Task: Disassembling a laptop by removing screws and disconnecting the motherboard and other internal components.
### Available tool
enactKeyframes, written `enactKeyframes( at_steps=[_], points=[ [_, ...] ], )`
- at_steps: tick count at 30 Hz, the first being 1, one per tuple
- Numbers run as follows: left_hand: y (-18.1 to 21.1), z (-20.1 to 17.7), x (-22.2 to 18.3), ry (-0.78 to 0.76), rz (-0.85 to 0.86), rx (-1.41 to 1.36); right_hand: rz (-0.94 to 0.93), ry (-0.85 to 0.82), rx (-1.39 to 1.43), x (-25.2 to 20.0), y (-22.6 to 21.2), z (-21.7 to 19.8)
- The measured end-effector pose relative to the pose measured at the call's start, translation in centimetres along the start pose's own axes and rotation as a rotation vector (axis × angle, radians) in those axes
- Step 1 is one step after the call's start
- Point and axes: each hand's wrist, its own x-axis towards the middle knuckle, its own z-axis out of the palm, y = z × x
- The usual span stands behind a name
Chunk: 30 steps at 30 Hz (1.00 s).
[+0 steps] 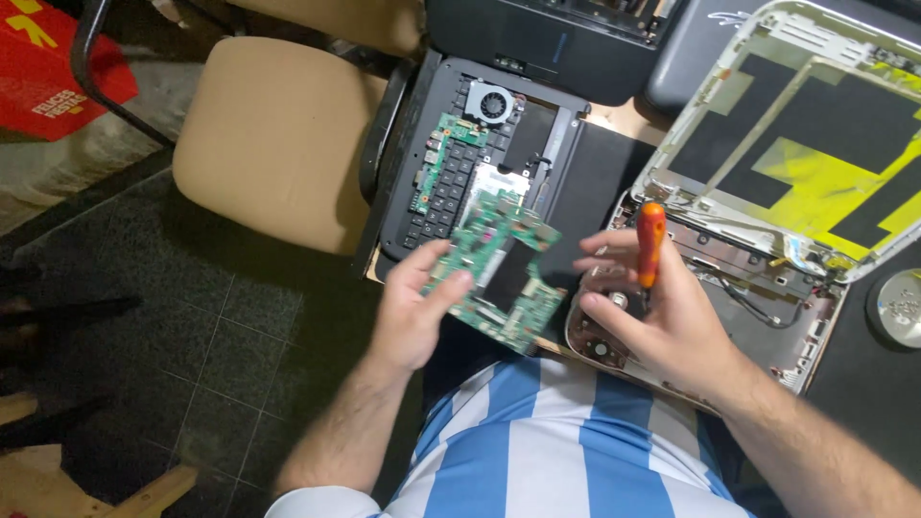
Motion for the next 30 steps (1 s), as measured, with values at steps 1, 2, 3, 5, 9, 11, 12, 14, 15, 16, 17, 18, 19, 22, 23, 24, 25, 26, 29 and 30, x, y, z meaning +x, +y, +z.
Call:
enactKeyframes(
  at_steps=[1, 2, 3, 5, 9, 11, 12, 14, 15, 16, 17, 18, 19, 22, 23, 24, 25, 26, 29, 30],
  points=[
    [0.2, -1.4, 0.1, 0.005, 0.002, -0.001, -0.002, -0.005, -0.001, 1.3, -0.5, 0.0],
    [0.4, -2.8, 0.2, 0.101, 0.009, -0.029, -0.083, -0.043, -0.155, 2.6, -1.1, 0.1],
    [0.6, -4.2, 0.2, 0.198, 0.015, -0.057, -0.165, -0.083, -0.309, 4.0, -1.6, 0.1],
    [1.6, -6.0, 0.1, 0.245, 0.044, -0.074, -0.315, -0.107, -0.413, 7.9, -1.1, 1.0],
    [2.9, -8.1, 0.0, 0.352, 0.056, -0.036, -0.614, -0.181, -0.734, 16.7, -0.3, 3.6],
    [2.8, -8.8, 0.0, 0.368, 0.054, -0.021, -0.769, -0.190, -0.841, 20.0, -0.3, 5.0],
    [2.8, -9.2, 0.0, 0.379, 0.050, -0.006, -0.922, -0.194, -0.948, 21.7, -0.3, 5.7],
    [3.0, -9.9, 0.0, 0.375, 0.032, 0.031, -0.963, -0.234, -1.054, 23.7, -0.3, 6.5],
    [3.0, -10.2, -0.1, 0.369, 0.012, 0.068, -1.001, -0.273, -1.160, 24.6, -0.2, 6.9],
    [3.2, -10.6, -0.1, 0.369, 0.007, 0.068, -0.997, -0.276, -1.158, 25.0, -0.2, 7.1],
    [3.3, -11.0, -0.2, 0.360, -0.013, 0.110, -1.033, -0.265, -1.214, 25.5, -0.3, 7.2],
    [3.4, -11.3, -0.3, 0.350, -0.033, 0.151, -1.068, -0.253, -1.270, 25.9, -0.3, 7.3],
    [3.6, -11.5, -0.3, 0.352, -0.038, 0.150, -1.067, -0.258, -1.267, 26.0, -0.6, 7.3],
    [4.2, -12.1, -0.2, 0.355, -0.050, 0.208, -1.162, -0.234, -1.252, 26.4, -1.4, 7.3],
    [4.6, -12.3, -0.2, 0.343, -0.047, 0.220, -1.225, -0.208, -1.227, 26.4, -1.7, 7.3],
    [4.9, -12.4, -0.2, 0.330, -0.043, 0.232, -1.288, -0.182, -1.200, 26.4, -2.1, 7.3],
    [5.0, -12.5, -0.2, 0.333, -0.045, 0.231, -1.289, -0.185, -1.198, 26.5, -2.2, 7.2],
    [5.2, -12.5, -0.2, 0.338, -0.057, 0.236, -1.331, -0.144, -1.184, 26.5, -2.4, 7.1],
    [5.0, -12.5, -0.2, 0.338, -0.078, 0.245, -1.369, -0.091, -1.163, 26.5, -2.6, 6.7],
    [4.8, -12.4, -0.2, 0.335, -0.089, 0.249, -1.367, -0.081, -1.155, 26.4, -2.6, 6.5]
  ],
)
